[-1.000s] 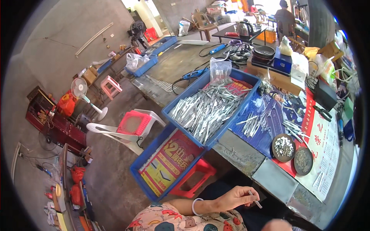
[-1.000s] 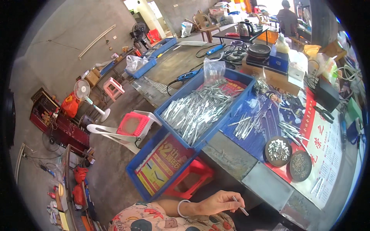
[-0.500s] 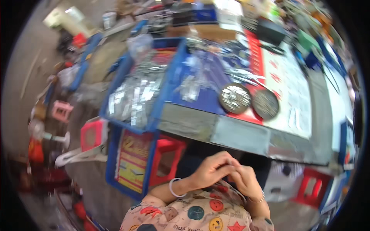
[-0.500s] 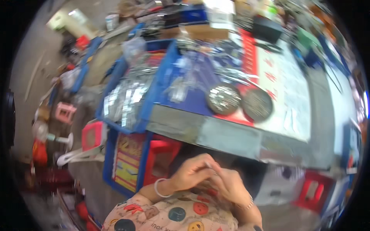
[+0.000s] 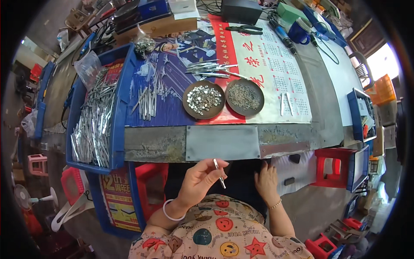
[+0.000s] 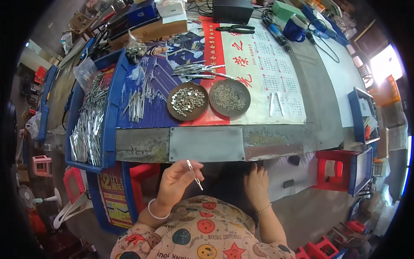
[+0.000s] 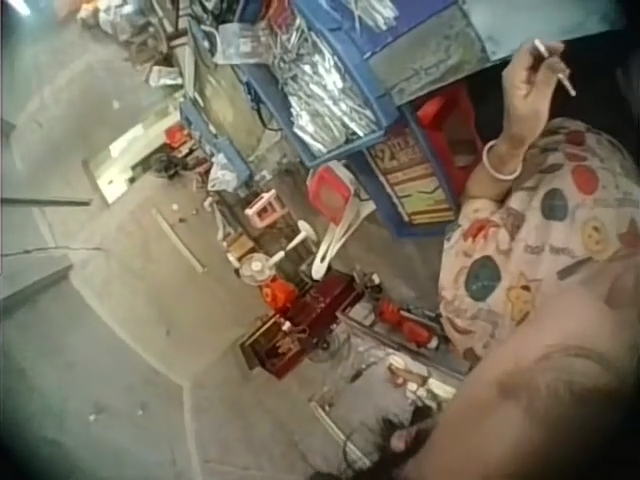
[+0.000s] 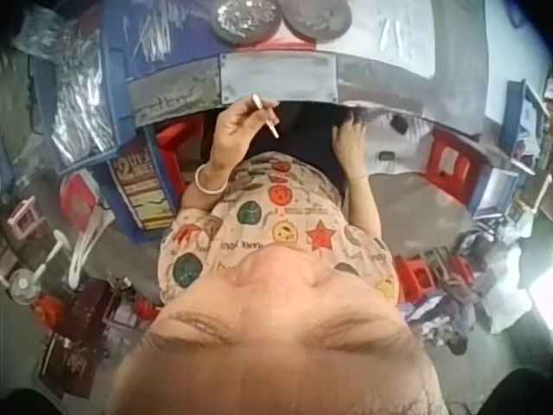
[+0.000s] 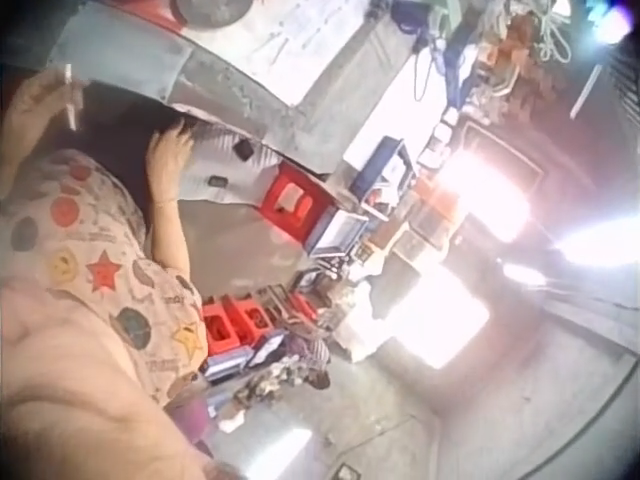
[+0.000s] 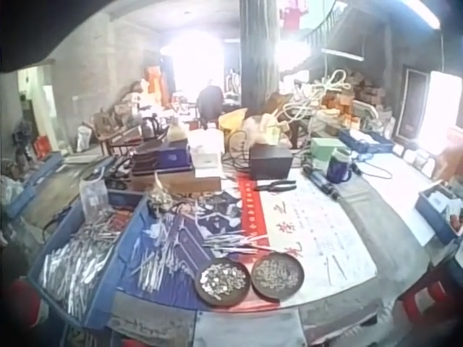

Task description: Manually assembling small metal components by inserting pins into circular bases at a workbench.

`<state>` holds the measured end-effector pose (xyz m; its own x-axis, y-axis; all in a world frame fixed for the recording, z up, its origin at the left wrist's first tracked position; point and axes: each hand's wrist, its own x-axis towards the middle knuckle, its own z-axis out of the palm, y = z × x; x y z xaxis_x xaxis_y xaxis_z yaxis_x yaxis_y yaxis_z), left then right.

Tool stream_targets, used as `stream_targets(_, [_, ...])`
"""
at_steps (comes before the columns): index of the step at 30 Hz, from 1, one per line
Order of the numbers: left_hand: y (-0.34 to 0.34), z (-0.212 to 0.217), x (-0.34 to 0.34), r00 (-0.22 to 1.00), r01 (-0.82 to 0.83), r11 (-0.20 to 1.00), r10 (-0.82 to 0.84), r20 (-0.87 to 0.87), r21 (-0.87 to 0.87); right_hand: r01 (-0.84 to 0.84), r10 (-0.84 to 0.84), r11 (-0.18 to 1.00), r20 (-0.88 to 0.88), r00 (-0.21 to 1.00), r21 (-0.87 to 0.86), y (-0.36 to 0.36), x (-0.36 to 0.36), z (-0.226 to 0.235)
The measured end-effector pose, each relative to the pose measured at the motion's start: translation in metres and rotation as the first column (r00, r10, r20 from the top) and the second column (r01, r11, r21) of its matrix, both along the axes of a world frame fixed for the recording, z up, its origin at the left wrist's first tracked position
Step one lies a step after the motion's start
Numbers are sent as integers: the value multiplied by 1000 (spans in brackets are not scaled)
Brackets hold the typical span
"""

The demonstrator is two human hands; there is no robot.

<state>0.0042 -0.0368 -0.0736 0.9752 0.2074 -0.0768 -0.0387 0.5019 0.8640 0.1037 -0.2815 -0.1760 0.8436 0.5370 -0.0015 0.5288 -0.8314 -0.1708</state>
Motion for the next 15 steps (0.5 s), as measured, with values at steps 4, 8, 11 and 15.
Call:
stream_targets(4, [0, 3, 2, 1000, -11, 1000, 11, 12, -27, -39, 36, 999, -69, 997, -34, 11, -9, 22])
stream_targets(8, [6, 3, -1, 1000, -26, 997, 27, 9, -77, -169, 275, 954, -490, 827, 249, 5, -1, 38])
stream_targets(11, [11, 4, -6, 999, -24, 997, 22, -26, -73, -166, 517, 813, -561, 647, 558, 39, 6, 85])
stream_targets(15, [17, 9, -14, 997, -74, 994, 72, -35, -82, -177, 542, 736, -413, 732, 653, 72, 31, 123])
